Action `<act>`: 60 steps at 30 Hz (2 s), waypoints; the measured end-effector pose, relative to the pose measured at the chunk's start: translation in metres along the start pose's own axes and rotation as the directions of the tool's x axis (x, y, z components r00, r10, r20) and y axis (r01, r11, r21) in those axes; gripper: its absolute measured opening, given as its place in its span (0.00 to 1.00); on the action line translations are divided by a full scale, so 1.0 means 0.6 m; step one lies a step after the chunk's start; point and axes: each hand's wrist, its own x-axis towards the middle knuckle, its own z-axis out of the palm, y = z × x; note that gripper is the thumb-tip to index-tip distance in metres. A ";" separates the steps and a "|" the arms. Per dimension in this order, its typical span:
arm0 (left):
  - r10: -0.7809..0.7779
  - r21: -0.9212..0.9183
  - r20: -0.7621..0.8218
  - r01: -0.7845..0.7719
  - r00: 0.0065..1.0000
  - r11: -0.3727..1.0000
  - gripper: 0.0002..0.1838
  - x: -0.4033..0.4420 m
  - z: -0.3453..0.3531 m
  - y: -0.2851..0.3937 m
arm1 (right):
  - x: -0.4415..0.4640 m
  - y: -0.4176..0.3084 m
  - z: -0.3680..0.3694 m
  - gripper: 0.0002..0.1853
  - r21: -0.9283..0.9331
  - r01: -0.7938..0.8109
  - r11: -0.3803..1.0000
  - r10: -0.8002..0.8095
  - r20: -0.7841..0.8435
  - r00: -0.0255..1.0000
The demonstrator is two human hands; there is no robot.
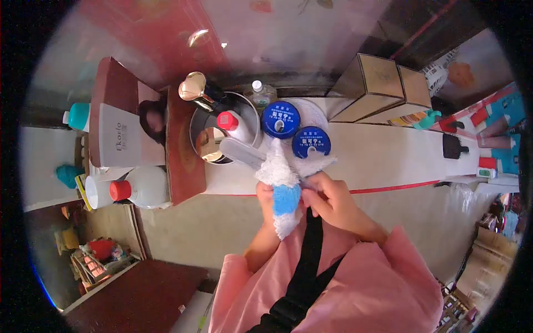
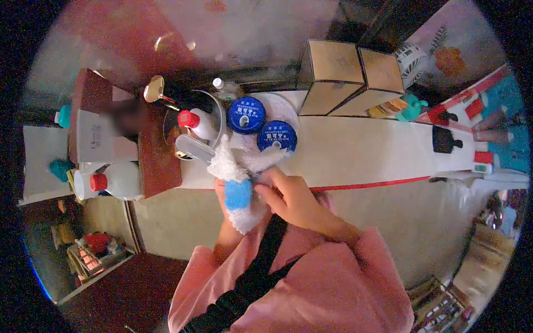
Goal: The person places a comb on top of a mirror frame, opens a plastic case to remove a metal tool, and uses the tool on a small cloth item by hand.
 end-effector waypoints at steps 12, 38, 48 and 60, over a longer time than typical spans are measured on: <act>0.309 0.361 -0.046 -0.272 0.950 0.892 0.07 0.003 -0.045 0.056 | -0.046 -0.004 -0.062 0.06 0.059 -0.132 0.990 0.115 0.230 0.966; 0.229 0.373 0.144 -0.267 0.963 0.888 0.19 -0.013 -0.031 0.025 | 0.016 -0.038 0.004 0.16 0.542 -0.516 0.663 0.257 0.483 0.837; 0.379 0.350 -0.054 -0.338 0.924 0.874 0.19 0.002 -0.055 0.068 | -0.001 -0.024 -0.014 0.15 0.505 -0.509 0.697 0.253 0.490 0.834; 0.364 0.424 -0.055 -0.308 0.930 0.852 0.18 -0.001 -0.066 0.072 | -0.022 -0.011 -0.059 0.13 0.604 -0.251 0.757 0.133 0.234 0.963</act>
